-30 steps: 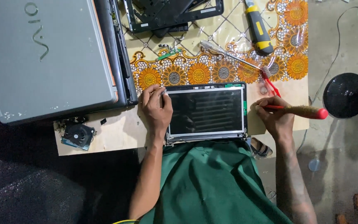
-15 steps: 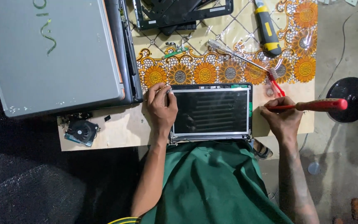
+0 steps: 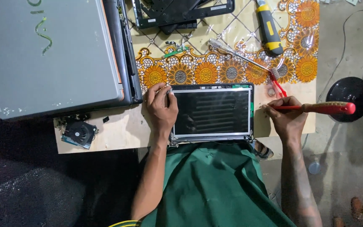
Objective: The person uses a red-handled screwdriver to remove screws from the edges of a detached laptop screen. They then lift the screen away from its frame, exposing the internal components.
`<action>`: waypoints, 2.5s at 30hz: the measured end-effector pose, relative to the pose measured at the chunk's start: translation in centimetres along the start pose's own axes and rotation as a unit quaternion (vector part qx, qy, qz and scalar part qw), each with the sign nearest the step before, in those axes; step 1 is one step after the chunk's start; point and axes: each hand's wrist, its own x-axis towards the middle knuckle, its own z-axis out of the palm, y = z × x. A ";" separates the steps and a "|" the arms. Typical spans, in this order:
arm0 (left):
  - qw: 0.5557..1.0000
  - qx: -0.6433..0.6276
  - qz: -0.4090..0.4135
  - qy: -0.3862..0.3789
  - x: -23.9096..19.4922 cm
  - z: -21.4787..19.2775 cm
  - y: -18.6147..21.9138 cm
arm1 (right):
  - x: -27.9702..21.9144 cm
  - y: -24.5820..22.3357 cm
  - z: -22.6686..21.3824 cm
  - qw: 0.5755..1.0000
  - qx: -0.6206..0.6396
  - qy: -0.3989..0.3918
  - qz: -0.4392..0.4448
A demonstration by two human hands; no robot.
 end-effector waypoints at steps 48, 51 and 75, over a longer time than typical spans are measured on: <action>0.998 -0.046 0.022 0.044 0.1 -0.4 -0.1 | -1.1 -11.8 18.1 0.926 -0.010 -0.331 -0.182; 0.999 -0.014 0.015 0.039 0.3 -0.9 0.3 | -0.8 -11.0 18.6 0.933 -0.060 -0.310 -0.173; 0.996 -0.092 -0.003 0.014 0.1 -0.7 0.4 | 0.4 -11.9 18.5 0.853 -0.092 -0.368 -0.358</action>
